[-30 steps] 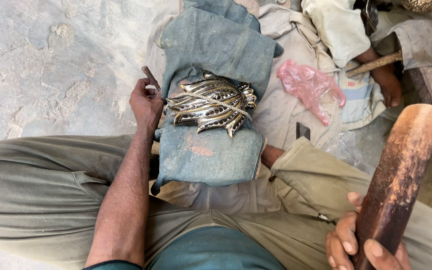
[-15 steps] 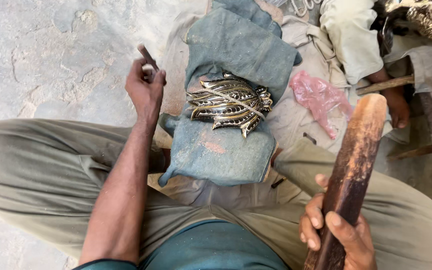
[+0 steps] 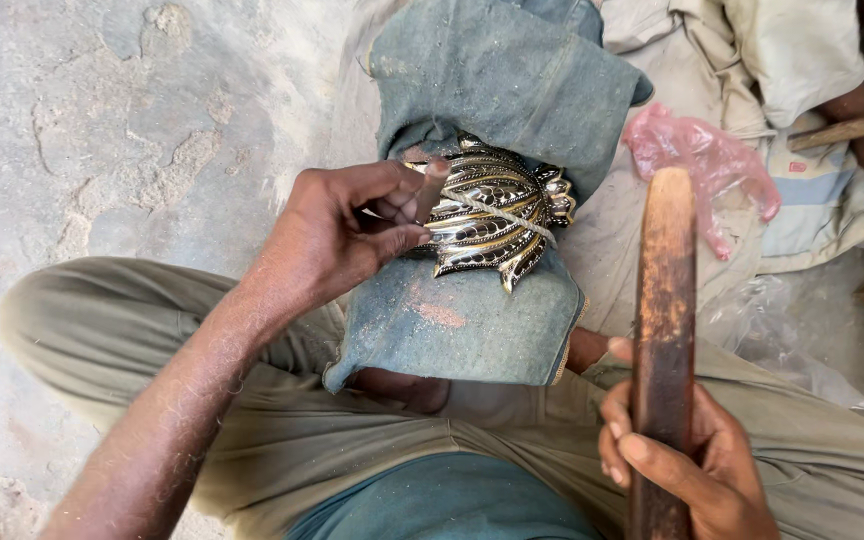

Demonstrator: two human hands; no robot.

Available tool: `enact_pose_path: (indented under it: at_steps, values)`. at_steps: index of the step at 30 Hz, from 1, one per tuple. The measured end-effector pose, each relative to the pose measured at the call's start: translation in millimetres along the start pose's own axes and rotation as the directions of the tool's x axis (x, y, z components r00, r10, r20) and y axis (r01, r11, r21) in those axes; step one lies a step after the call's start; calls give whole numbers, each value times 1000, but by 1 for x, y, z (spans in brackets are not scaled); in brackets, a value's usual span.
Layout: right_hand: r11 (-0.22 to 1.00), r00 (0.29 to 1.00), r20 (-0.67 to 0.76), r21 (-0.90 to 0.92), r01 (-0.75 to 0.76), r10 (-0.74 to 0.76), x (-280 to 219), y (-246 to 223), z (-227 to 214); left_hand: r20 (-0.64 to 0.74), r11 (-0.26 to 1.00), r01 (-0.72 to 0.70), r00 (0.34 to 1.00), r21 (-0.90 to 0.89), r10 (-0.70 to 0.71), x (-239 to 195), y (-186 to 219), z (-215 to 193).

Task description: The person uses a wooden mallet and a metal punch to hammer decorative patterns onto a silver-colored metal piece resting on a cloth-covered block. The person repeatedly strikes the punch to emboss the metal surface.

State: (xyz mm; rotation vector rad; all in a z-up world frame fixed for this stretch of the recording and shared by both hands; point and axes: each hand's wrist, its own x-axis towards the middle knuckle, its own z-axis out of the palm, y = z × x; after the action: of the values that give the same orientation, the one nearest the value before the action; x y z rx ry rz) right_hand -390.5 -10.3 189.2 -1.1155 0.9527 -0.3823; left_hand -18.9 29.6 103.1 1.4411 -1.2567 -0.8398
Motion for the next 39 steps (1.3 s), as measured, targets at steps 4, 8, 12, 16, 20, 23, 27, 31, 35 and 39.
enact_pose_path:
  at_steps: [4,8,12,16,20,23,27,31,35,39]
  values:
    - [956,956,39,-9,293,-292,8,-15,1,136,989,-36,991,147,16,16,-2,-2]
    - [884,940,-54,327,335,-336,26,-12,7,244,969,-103,969,225,46,29,0,-7]
    - [962,901,-391,-260,88,-189,45,-5,12,337,944,-168,939,283,66,37,5,-12]
    - [914,917,-219,-314,257,-334,58,-9,17,386,953,-61,920,298,-62,42,-1,-15]
    - [828,954,-208,-556,65,-215,66,-26,16,361,973,-62,932,224,-24,38,-4,-14]
    - [829,949,-161,-540,144,-270,71,-31,19,294,981,-96,955,171,42,33,-3,-15]
    - [781,982,-73,-617,91,-172,84,-30,15,303,952,-235,938,197,169,30,1,-14]
    - [470,946,-147,-883,6,-288,91,-34,14,282,955,-257,937,149,209,34,1,-14]
    - [252,931,-44,-966,52,-361,101,-43,23,323,981,-137,942,137,87,32,-1,-15]
    - [239,920,-19,-968,81,-391,104,-46,29,322,980,-173,937,97,134,35,-2,-16]
